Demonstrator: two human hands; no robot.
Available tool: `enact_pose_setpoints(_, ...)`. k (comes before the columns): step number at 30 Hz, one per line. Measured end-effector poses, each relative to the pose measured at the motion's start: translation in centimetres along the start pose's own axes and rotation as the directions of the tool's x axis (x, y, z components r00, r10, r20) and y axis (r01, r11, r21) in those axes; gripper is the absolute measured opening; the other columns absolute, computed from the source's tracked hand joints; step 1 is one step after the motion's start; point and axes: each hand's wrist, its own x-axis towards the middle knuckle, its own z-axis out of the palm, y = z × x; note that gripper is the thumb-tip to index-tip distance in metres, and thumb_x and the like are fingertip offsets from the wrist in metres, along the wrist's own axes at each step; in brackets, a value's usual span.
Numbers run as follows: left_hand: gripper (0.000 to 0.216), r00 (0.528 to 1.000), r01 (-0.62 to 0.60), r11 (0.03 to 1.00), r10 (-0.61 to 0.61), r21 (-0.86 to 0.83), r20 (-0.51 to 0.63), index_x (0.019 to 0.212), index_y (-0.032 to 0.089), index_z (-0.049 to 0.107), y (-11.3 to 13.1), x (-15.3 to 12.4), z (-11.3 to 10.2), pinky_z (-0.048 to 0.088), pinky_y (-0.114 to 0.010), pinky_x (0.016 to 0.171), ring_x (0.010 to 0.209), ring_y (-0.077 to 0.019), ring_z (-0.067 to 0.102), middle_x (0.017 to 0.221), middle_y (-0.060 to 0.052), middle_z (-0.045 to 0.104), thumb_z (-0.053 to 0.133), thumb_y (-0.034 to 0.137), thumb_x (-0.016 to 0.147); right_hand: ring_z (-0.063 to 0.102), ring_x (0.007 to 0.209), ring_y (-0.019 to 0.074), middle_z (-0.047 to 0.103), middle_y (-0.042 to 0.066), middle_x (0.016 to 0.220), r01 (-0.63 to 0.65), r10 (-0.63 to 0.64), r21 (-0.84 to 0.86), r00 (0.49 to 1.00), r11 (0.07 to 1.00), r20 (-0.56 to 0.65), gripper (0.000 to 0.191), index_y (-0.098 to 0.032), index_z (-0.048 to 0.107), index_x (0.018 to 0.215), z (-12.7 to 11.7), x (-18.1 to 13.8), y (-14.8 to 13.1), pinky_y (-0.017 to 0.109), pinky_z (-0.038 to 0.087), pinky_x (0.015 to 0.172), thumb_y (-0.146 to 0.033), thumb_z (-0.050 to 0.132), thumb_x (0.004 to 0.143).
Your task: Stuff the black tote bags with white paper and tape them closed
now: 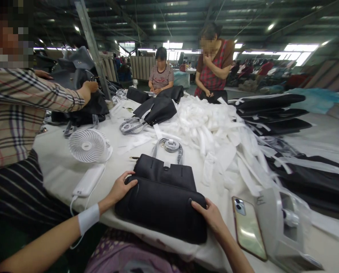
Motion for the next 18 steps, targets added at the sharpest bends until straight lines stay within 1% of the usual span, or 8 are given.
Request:
enact_pose_setpoints(3, 0.042, 1.000, -0.004, 0.997, 0.005, 0.081, -0.010, 0.113, 0.021, 0.059, 0.3, 1.2, -0.3, 0.047, -0.034, 0.086, 0.092, -0.0231, 0.064, 0.103, -0.006, 0.068, 0.061, 0.046, 0.079, 0.065, 0.099, 0.0293, 0.072, 0.010, 0.104, 0.035, -0.038, -0.047, 0.996, 0.998, -0.077, 0.062, -0.016, 0.062, 0.111, 0.7, -0.4, -0.6, 0.040, 0.051, 0.089, -0.053, 0.074, 0.063)
enact_pose_setpoints(6, 0.039, 1.000, -0.005, 0.979, 0.009, 0.204, -0.017, 0.114, 0.021, 0.059, 0.0, 0.9, -0.2, 0.044, -0.038, 0.092, 0.103, -0.0272, 0.062, 0.110, -0.010, 0.067, 0.055, 0.045, 0.084, 0.067, 0.094, 0.0283, 0.072, 0.009, 0.102, 0.007, -0.014, -0.077, 0.996, 0.997, -0.085, 0.065, -0.016, 0.059, 0.114, 1.1, -0.9, -0.6, 0.038, 0.053, 0.083, -0.057, 0.071, 0.065)
enact_pose_setpoints(9, 0.040, 0.999, -0.005, 0.961, 0.017, 0.275, -0.044, 0.118, 0.021, 0.056, -0.5, 0.0, 0.4, 0.044, -0.040, 0.092, 0.105, -0.0292, 0.062, 0.112, -0.012, 0.067, 0.051, 0.045, 0.087, 0.066, 0.094, 0.0310, 0.070, 0.013, 0.102, -0.036, 0.003, -0.233, 0.990, 0.972, -0.140, 0.072, -0.014, 0.054, 0.121, 1.3, -1.5, -1.2, 0.041, 0.051, 0.083, -0.060, 0.067, 0.067)
enact_pose_setpoints(11, 0.039, 0.999, -0.010, 0.951, 0.025, 0.309, -0.042, 0.118, 0.022, 0.055, -0.7, -0.3, 0.8, 0.045, -0.040, 0.091, 0.103, -0.0292, 0.064, 0.110, -0.011, 0.068, 0.049, 0.046, 0.088, 0.064, 0.095, 0.0352, 0.069, 0.017, 0.102, -0.056, -0.059, -0.458, 0.971, 0.887, -0.233, 0.077, -0.013, 0.048, 0.131, 1.9, -1.9, -2.5, 0.046, 0.048, 0.085, -0.059, 0.063, 0.072)
enact_pose_setpoints(13, 0.039, 0.999, -0.020, 0.935, 0.035, 0.355, -0.035, 0.118, 0.022, 0.055, -1.1, -0.3, 1.2, 0.046, -0.039, 0.088, 0.099, -0.0292, 0.065, 0.107, -0.011, 0.069, 0.046, 0.048, 0.089, 0.060, 0.102, 0.0385, 0.065, 0.021, 0.110, -0.024, -0.248, -0.682, 0.922, 0.731, -0.299, 0.073, -0.014, 0.043, 0.138, 3.1, -2.1, -4.4, 0.051, 0.042, 0.089, -0.055, 0.057, 0.079)
enact_pose_setpoints(14, 0.040, 0.999, -0.025, 0.925, 0.041, 0.378, -0.033, 0.118, 0.022, 0.054, -1.3, -0.2, 1.3, 0.047, -0.039, 0.087, 0.098, -0.0292, 0.066, 0.106, -0.011, 0.069, 0.045, 0.049, 0.090, 0.057, 0.106, 0.0389, 0.063, 0.021, 0.116, 0.022, -0.359, -0.761, 0.890, 0.649, -0.280, 0.068, -0.016, 0.043, 0.139, 3.9, -2.1, -5.3, 0.052, 0.039, 0.092, -0.053, 0.054, 0.082)
enact_pose_setpoints(16, 0.042, 0.998, -0.040, 0.908, 0.058, 0.417, -0.030, 0.119, 0.021, 0.054, -1.7, -0.2, 1.3, 0.048, -0.038, 0.084, 0.095, -0.0289, 0.067, 0.104, -0.011, 0.069, 0.041, 0.050, 0.091, 0.050, 0.117, 0.0380, 0.055, 0.020, 0.129, 0.154, -0.513, -0.839, 0.843, 0.522, -0.164, 0.061, -0.017, 0.044, 0.138, 5.8, -1.6, -6.8, 0.054, 0.032, 0.099, -0.050, 0.050, 0.086)
enact_pose_setpoints(18, 0.042, 0.995, -0.079, 0.882, 0.101, 0.464, -0.022, 0.120, 0.020, 0.054, -2.0, -0.2, 1.2, 0.049, -0.038, 0.084, 0.094, -0.0278, 0.067, 0.105, -0.012, 0.069, 0.038, 0.049, 0.093, 0.042, 0.125, 0.0378, 0.050, 0.019, 0.136, 0.261, -0.534, -0.844, 0.844, 0.468, -0.035, 0.061, -0.018, 0.046, 0.137, 7.6, -0.7, -7.3, 0.056, 0.024, 0.105, -0.053, 0.048, 0.087)
